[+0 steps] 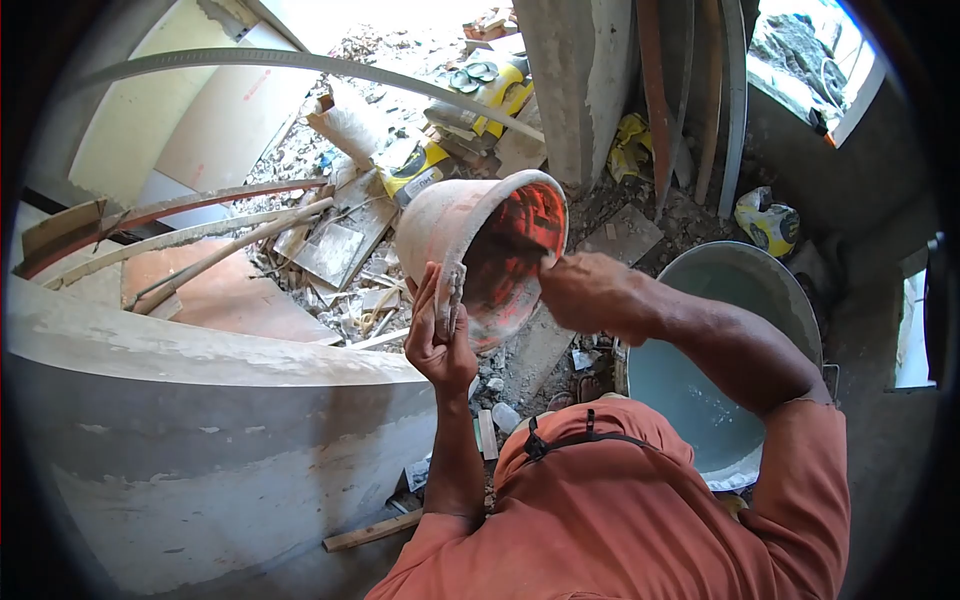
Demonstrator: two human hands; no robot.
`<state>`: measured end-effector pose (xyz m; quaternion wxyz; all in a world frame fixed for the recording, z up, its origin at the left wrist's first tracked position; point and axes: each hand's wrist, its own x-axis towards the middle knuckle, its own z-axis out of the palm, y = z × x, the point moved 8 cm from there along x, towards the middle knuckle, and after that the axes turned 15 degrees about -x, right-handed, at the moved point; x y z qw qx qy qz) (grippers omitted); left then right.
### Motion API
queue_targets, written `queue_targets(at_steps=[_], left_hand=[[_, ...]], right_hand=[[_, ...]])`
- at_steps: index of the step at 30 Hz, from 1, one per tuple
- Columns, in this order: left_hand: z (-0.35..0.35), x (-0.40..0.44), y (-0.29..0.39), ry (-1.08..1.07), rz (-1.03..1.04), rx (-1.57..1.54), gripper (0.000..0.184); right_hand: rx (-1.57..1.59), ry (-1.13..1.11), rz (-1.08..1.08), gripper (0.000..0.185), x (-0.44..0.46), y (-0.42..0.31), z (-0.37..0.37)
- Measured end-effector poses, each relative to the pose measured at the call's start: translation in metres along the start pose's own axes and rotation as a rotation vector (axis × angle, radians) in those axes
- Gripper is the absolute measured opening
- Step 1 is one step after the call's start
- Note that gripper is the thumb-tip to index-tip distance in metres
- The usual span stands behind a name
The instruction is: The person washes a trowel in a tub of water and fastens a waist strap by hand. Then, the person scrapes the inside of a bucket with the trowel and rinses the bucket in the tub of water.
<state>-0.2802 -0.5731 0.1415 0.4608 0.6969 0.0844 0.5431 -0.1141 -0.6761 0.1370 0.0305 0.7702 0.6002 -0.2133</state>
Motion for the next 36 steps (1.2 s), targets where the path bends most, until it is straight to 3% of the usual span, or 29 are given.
queue_targets(at_steps=[1, 2, 5, 8, 9, 11, 13, 15, 16, 19, 22, 25, 28, 31, 36], left_hand=[[-0.001, -0.002, -0.006, 0.02, -0.052, -0.015, 0.037], [-0.005, -0.005, -0.012, 0.055, -0.103, -0.099, 0.039], [-0.007, -0.01, -0.018, 0.101, -0.148, -0.19, 0.04], [-0.012, -0.012, -0.022, 0.072, -0.138, -0.132, 0.038], [-0.014, -0.012, -0.022, 0.057, -0.132, -0.103, 0.038], [-0.009, 0.001, -0.01, 0.031, -0.034, 0.018, 0.035], [-0.008, 0.009, -0.002, 0.02, 0.076, 0.142, 0.033], [-0.041, 0.002, -0.034, 0.404, -0.289, -0.032, 0.029], [-0.047, 0.004, -0.035, 0.526, -0.289, -0.174, 0.026], [-0.062, 0.011, -0.04, 0.619, -0.301, -0.319, 0.029], [-0.07, 0.019, -0.049, 0.505, -0.453, -0.361, 0.035], [-0.06, 0.031, -0.045, 0.47, -0.536, -0.46, 0.043], [-0.042, 0.032, -0.051, 0.427, -0.635, -0.72, 0.041], [-0.034, 0.034, -0.041, 0.39, -0.698, -0.738, 0.038], [-0.05, 0.018, -0.062, 0.386, -0.688, -0.631, 0.036]], right_hand=[[-0.002, 0.001, 0.002, 0.039, 0.001, 0.001, 0.002], [-0.04, -0.054, -0.134, 0.036, 0.002, -0.008, 0.01], [0.023, -0.176, -0.092, 0.034, 0.006, -0.017, 0.006], [0.42, -0.395, -0.14, 0.041, 0.007, -0.018, 0.003], [0.419, -0.396, -0.141, 0.041, 0.011, -0.012, 0.006], [0.935, -0.559, -0.157, 0.041, 0.017, -0.006, 0.03], [1.292, -0.573, -0.234, 0.049, 0.014, -0.012, 0.047], [1.502, -0.587, -0.267, 0.051, 0.007, -0.019, 0.057], [1.556, -0.517, -0.242, 0.053, 0.0, -0.02, 0.054], [1.134, -0.117, -0.101, 0.048, -0.024, 0.004, 0.016], [0.432, 0.293, -0.093, 0.029, -0.034, 0.04, -0.028], [-0.077, 0.625, -0.125, 0.026, -0.034, 0.071, -0.036], [-0.292, 0.806, -0.138, 0.025, -0.023, 0.096, -0.016], [-0.333, 0.869, -0.065, 0.027, -0.022, 0.139, 0.018], [-0.42, 0.731, -0.001, 0.029, -0.056, 0.198, 0.05]])
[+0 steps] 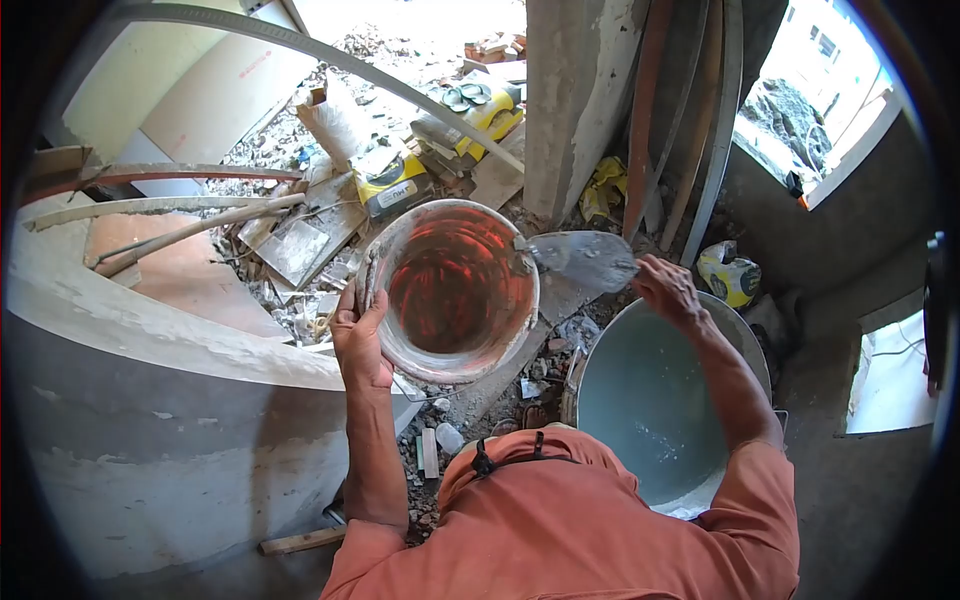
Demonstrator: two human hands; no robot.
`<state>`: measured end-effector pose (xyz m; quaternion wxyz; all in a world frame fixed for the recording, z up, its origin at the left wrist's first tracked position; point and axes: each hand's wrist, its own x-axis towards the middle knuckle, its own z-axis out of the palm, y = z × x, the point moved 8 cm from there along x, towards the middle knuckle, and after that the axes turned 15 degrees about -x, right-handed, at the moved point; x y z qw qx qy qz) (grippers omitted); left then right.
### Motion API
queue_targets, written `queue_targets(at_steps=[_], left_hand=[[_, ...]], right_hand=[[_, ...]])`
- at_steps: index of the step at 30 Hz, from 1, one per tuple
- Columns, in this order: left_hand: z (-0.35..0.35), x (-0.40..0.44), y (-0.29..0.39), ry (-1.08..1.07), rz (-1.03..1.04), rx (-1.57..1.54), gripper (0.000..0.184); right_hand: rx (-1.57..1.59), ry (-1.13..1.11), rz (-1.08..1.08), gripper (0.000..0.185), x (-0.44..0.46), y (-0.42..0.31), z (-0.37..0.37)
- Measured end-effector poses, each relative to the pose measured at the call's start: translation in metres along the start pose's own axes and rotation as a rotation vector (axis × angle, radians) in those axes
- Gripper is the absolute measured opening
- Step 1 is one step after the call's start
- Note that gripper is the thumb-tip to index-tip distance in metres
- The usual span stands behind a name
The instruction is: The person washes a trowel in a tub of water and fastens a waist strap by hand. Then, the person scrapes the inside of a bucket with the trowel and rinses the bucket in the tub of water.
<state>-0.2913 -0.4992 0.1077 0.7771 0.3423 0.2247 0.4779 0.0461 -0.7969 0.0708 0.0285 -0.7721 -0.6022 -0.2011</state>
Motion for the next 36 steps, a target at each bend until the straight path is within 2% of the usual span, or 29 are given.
queue_targets(at_steps=[2, 3, 5, 7, 10, 12, 13, 15, 17, 20, 21, 23, 25, 28, 29, 31, 33, 34, 35, 36], left_hand=[[-0.004, 0.003, 0.008, 0.02, 0.08, 0.036, 0.033], [0.001, -0.001, 0.019, 0.049, 0.132, 0.043, 0.031], [0.015, -0.005, 0.029, 0.059, 0.192, 0.0, 0.031], [0.027, -0.005, 0.028, 0.04, 0.209, 0.101, 0.03], [0.045, -0.007, 0.017, -0.027, 0.251, 0.286, 0.029], [0.06, -0.015, 0.009, -0.09, 0.263, 0.384, 0.028], [0.061, -0.018, 0.005, -0.107, 0.246, 0.387, 0.028], [0.064, -0.025, -0.01, -0.153, 0.199, 0.545, 0.028], [0.056, -0.028, -0.022, -0.19, 0.154, 0.605, 0.029], [0.036, -0.028, -0.018, -0.048, 0.201, 0.559, 0.034], [0.026, -0.027, -0.021, -0.006, 0.202, 0.467, 0.035], [0.003, -0.031, -0.028, 0.071, 0.144, 0.384, 0.035], [-0.016, -0.035, -0.033, 0.07, 0.104, 0.39, 0.036], [-0.059, -0.042, -0.065, 0.228, -0.081, 0.251, 0.041], [-0.072, -0.041, -0.079, 0.246, -0.085, 0.256, 0.041], [-0.119, -0.041, -0.12, 0.305, -0.193, 0.326, 0.043], [-0.16, -0.041, -0.151, 0.295, -0.199, 0.368, 0.041], [-0.159, -0.044, -0.154, 0.305, -0.234, 0.407, 0.042], [-0.158, -0.045, -0.159, 0.317, -0.263, 0.437, 0.044], [-0.159, -0.044, -0.16, 0.33, -0.27, 0.442, 0.044]], right_hand=[[-0.1, -0.078, 0.149, 0.025, -0.018, 0.019, -0.003], [-0.096, -0.076, 0.156, 0.025, -0.028, 0.012, -0.007], [0.023, -0.165, 0.286, 0.024, -0.042, 0.014, -0.012], [0.19, -0.078, 0.231, 0.022, -0.028, -0.018, -0.047], [0.256, -0.153, 0.164, 0.021, -0.002, -0.058, -0.079], [0.174, -0.354, 0.106, 0.022, 0.006, -0.081, -0.073], [0.176, -0.362, 0.129, 0.022, 0.009, -0.089, -0.071], [0.027, -0.327, 0.313, 0.022, 0.008, -0.089, -0.063], [0.049, -0.285, 0.381, 0.023, 0.005, -0.09, -0.054], [0.147, -0.084, 0.485, 0.023, 0.003, -0.088, -0.061], [0.154, -0.096, 0.488, 0.023, 0.0, -0.089, -0.059], [0.298, 0.028, 0.583, 0.023, -0.007, -0.084, -0.063], [0.571, 0.204, 0.751, 0.019, -0.017, -0.065, -0.054], [0.862, 0.225, 0.935, 0.017, -0.034, -0.045, -0.008], [0.869, 0.206, 0.932, 0.017, -0.046, -0.048, 0.037], [0.927, 0.292, 1.082, 0.014, -0.095, -0.06, 0.155], [1.098, -0.459, 1.252, 0.025, -0.127, -0.093, 0.222], [0.788, -0.404, 1.223, 0.028, -0.129, -0.1, 0.214], [0.794, -0.414, 1.221, 0.028, -0.138, -0.109, 0.213], [0.797, -0.522, 1.017, 0.03, -0.124, -0.12, 0.188]])
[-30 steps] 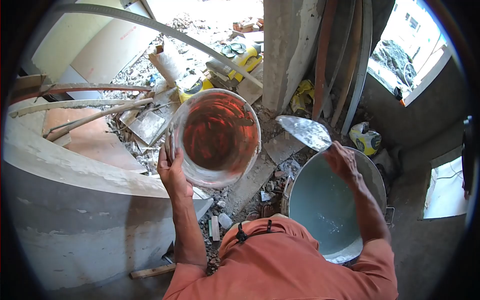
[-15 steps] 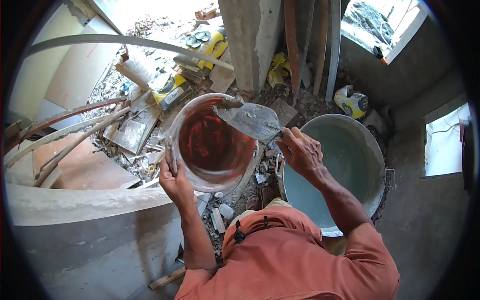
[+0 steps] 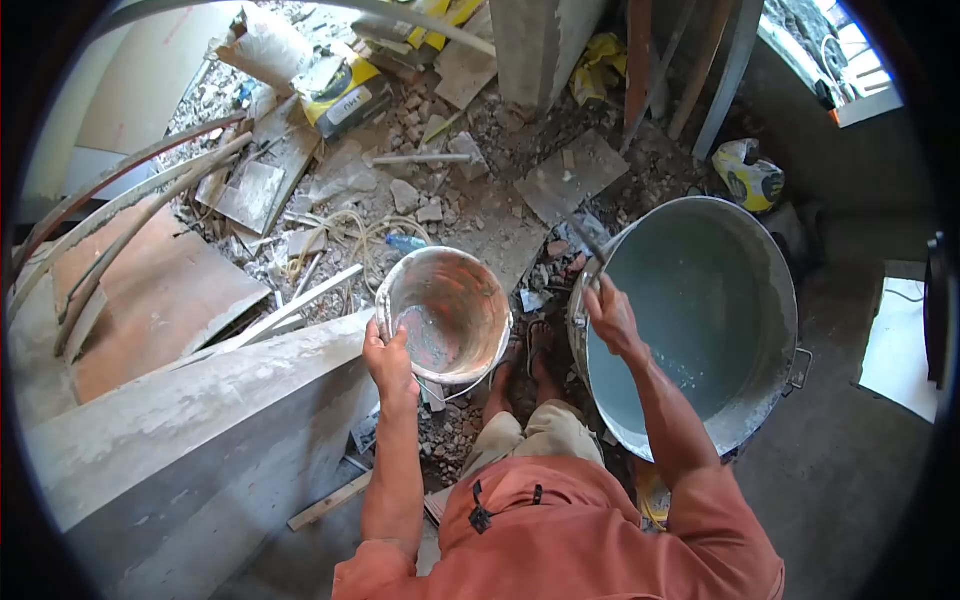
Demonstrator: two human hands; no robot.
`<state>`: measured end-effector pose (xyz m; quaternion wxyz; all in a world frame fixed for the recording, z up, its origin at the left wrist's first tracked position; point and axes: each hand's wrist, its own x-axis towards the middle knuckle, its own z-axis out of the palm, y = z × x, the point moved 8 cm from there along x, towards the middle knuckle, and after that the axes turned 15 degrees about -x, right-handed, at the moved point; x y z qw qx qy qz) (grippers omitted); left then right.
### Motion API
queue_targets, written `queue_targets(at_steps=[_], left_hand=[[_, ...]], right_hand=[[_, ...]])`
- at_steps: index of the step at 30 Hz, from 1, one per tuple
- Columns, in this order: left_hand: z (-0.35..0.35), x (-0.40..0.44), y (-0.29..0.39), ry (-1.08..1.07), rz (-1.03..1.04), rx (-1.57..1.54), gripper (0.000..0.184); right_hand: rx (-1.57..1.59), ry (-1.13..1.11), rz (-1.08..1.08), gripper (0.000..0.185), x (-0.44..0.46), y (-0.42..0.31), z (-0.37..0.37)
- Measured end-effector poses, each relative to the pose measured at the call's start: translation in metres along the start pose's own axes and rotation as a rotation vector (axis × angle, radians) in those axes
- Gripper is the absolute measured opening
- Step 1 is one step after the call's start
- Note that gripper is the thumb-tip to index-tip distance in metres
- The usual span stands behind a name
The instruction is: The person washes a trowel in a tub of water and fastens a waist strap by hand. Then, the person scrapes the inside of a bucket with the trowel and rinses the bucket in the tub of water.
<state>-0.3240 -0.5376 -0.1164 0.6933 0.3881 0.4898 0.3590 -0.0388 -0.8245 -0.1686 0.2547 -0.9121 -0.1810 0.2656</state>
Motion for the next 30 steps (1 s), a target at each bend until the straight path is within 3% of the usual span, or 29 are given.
queue_targets(at_steps=[1, 2, 4, 7, 9, 11, 13, 15, 16, 18, 20, 22, 23, 24, 25, 27, 29, 30], left_hand=[[0.002, -0.001, -0.002, -0.017, -0.031, -0.005, 0.041], [0.006, -0.001, -0.003, -0.041, -0.061, -0.01, 0.038], [0.016, 0.001, 0.0, -0.073, -0.075, -0.013, 0.039], [0.027, 0.004, 0.005, -0.125, -0.072, 0.001, 0.042], [0.052, -0.004, 0.014, -0.306, -0.011, 0.487, 0.046], [0.056, -0.006, 0.009, -0.377, -0.148, 0.507, 0.05], [0.031, 0.024, -0.001, -0.279, -0.2, 0.142, 0.053], [0.052, 0.017, 0.014, -0.339, -0.3, -0.057, 0.053], [0.056, 0.018, 0.008, -0.371, -0.32, -0.055, 0.053], [0.06, 0.022, 0.002, -0.366, -0.293, -0.065, 0.054], [0.059, 0.03, -0.024, -0.335, -0.294, -0.084, 0.054], [0.059, 0.042, -0.05, -0.27, -0.289, -0.109, 0.055], [0.068, 0.041, -0.058, -0.286, -0.284, -0.107, 0.055], [0.075, 0.039, -0.062, -0.261, -0.262, -0.113, 0.054], [0.08, 0.036, -0.065, -0.229, -0.24, -0.117, 0.053], [0.097, 0.017, -0.069, -0.197, -0.238, -0.017, 0.051], [0.117, 0.003, -0.084, -0.122, -0.277, -0.037, 0.048], [0.125, -0.004, -0.092, -0.124, -0.277, -0.028, 0.048]], right_hand=[[-0.104, -0.134, -0.121, 0.033, -0.021, -0.017, -0.003], [-0.1, -0.144, -0.101, 0.033, -0.032, -0.016, -0.01], [-0.471, -0.329, -0.368, 0.028, -0.051, -0.03, -0.007], [-0.732, -0.337, -0.436, 0.024, -0.055, -0.036, -0.018], [-0.813, -0.19, -0.414, 0.015, -0.04, -0.048, -0.026], [-0.828, 0.042, -0.425, 0.01, -0.019, -0.056, -0.049], [-0.712, 0.211, -0.426, 0.012, -0.017, -0.066, -0.086], [-0.332, 0.476, -0.301, 0.014, -0.023, -0.061, -0.136], [-0.346, 0.495, -0.27, 0.014, -0.026, -0.059, -0.144], [0.599, 0.666, -0.122, 0.015, -0.039, -0.03, -0.16], [1.129, 1.105, -0.184, 0.018, -0.042, -0.014, -0.117], [0.489, 0.524, 0.244, 0.033, 0.003, 0.052, -0.009], [0.581, -0.045, 0.274, 0.038, -0.002, 0.051, 0.025], [0.453, 0.162, 0.379, 0.039, -0.025, 0.047, 0.03], [0.369, 0.237, 0.33, 0.041, -0.031, 0.062, 0.057], [0.542, 0.165, 0.378, 0.035, -0.068, 0.053, 0.057], [1.034, 0.066, 0.537, 0.028, -0.094, 0.051, 0.063], [1.041, 0.066, 0.542, 0.028, -0.106, 0.051, 0.066]])
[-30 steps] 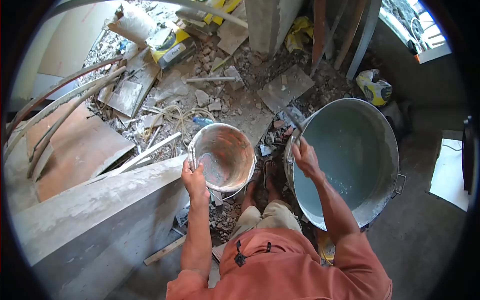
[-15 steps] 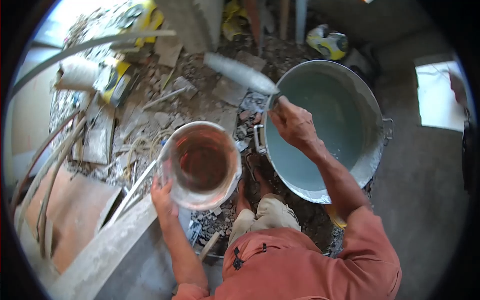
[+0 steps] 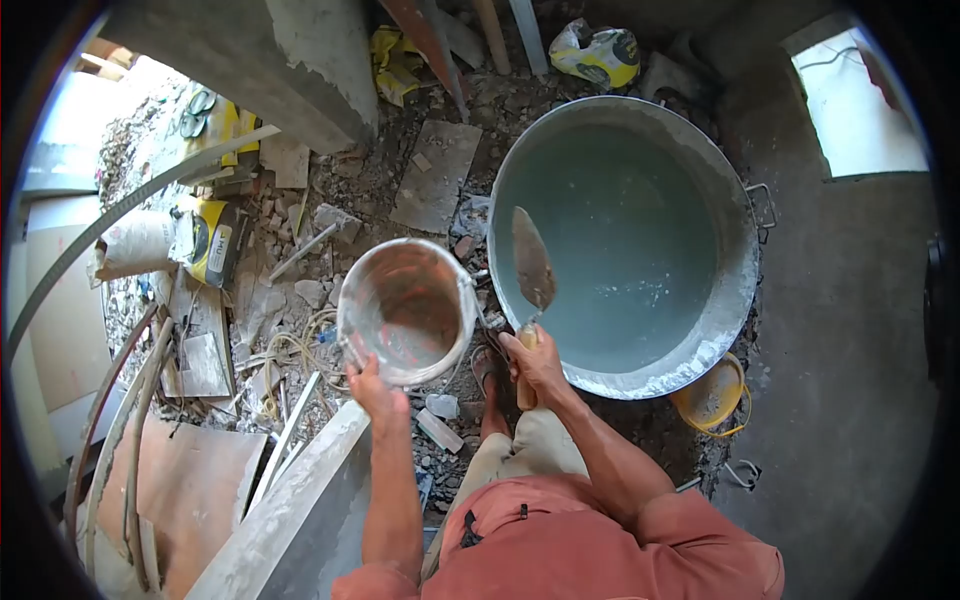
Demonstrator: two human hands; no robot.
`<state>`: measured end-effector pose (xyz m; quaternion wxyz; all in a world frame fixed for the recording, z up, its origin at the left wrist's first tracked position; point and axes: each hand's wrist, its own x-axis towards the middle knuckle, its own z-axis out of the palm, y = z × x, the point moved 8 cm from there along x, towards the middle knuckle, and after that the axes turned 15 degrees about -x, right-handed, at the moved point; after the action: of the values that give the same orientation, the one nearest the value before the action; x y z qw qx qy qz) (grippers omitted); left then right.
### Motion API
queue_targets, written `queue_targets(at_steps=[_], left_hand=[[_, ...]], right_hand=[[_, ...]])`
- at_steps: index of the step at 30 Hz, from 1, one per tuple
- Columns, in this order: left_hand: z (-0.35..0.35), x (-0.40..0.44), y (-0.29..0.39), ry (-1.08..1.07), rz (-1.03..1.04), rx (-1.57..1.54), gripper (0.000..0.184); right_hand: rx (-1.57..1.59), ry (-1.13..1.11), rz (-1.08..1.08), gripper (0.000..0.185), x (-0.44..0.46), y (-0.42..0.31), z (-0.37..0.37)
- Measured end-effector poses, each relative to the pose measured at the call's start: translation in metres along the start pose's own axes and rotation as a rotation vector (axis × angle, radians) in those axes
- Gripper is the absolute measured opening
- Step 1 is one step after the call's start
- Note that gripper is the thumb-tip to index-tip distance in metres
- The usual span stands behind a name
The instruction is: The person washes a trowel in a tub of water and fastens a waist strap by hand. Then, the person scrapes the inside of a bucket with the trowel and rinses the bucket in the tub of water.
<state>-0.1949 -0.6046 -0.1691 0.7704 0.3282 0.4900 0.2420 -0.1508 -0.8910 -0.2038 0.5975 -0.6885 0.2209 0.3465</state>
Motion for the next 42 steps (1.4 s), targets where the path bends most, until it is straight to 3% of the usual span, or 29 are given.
queue_targets(at_steps=[2, 5, 7, 11, 14, 17, 19, 21, 24, 26, 30, 32, 33, 35, 36, 37, 39, 42], left_hand=[[0.037, -0.006, -0.024, -0.212, 0.017, -0.077, 0.046], [0.082, -0.034, -0.048, -0.286, 0.032, -0.057, 0.044], [0.097, -0.048, -0.066, -0.295, 0.043, -0.023, 0.042], [0.139, -0.093, -0.1, -0.414, -0.135, -0.104, 0.037], [0.147, -0.098, -0.145, -0.464, -0.208, -0.111, 0.033], [0.16, -0.107, -0.168, -0.49, -0.213, -0.109, 0.028], [0.148, -0.098, -0.179, -0.484, -0.149, 0.134, 0.031], [0.146, -0.088, -0.165, -0.505, -0.059, 0.107, 0.028], [0.143, -0.081, -0.121, -0.454, -0.021, -0.082, 0.042], [0.138, -0.076, -0.084, -0.463, 0.034, 0.037, 0.052], [0.131, -0.069, -0.048, -0.441, 0.087, 0.052, 0.059], [0.13, -0.069, -0.044, -0.439, 0.13, 0.096, 0.058], [0.126, -0.068, -0.048, -0.409, 0.073, 0.068, 0.059], [0.118, -0.067, -0.06, -0.369, 0.017, 0.045, 0.061], [0.119, -0.07, -0.072, -0.442, -0.013, 0.066, 0.061], [0.126, -0.077, -0.081, -0.518, -0.042, 0.082, 0.061], [0.133, -0.084, -0.101, -0.495, -0.079, 0.048, 0.059], [0.137, -0.093, -0.13, -0.525, -0.199, 0.065, 0.053]], right_hand=[[0.218, 0.027, 0.044, 0.028, -0.013, 0.012, -0.012], [0.474, 0.103, -0.01, 0.03, -0.034, -0.006, -0.021], [0.482, 0.146, -0.041, 0.03, -0.039, -0.007, -0.034], [0.544, 0.254, -0.16, 0.036, -0.048, -0.027, -0.059], [0.413, 0.532, -0.209, 0.03, -0.052, -0.024, -0.099], [0.432, 0.486, -0.161, 0.033, -0.039, -0.002, -0.13], [0.433, 0.532, -0.144, 0.036, -0.026, 0.012, -0.161], [0.512, 0.334, -0.009, 0.039, 0.014, 0.072, -0.19], [0.358, 0.32, 0.106, 0.04, 0.072, 0.136, -0.229], [0.241, 0.305, 0.076, 0.032, 0.116, 0.179, -0.242], [0.395, 0.394, 0.256, 0.028, 0.191, 0.261, -0.215], [-0.417, 0.016, 0.46, 0.032, 0.204, 0.265, -0.19], [-0.41, 0.008, 0.47, 0.032, 0.207, 0.275, -0.182], [-0.405, 0.553, 0.265, 0.041, 0.215, 0.284, -0.207], [-0.577, 0.563, 0.403, 0.042, 0.235, 0.32, -0.207], [-0.578, 0.562, 0.399, 0.042, 0.236, 0.317, -0.209], [-0.648, -0.027, 0.489, 0.035, 0.239, 0.331, -0.181], [-0.321, 0.388, 0.355, 0.025, 0.209, 0.293, -0.215]])
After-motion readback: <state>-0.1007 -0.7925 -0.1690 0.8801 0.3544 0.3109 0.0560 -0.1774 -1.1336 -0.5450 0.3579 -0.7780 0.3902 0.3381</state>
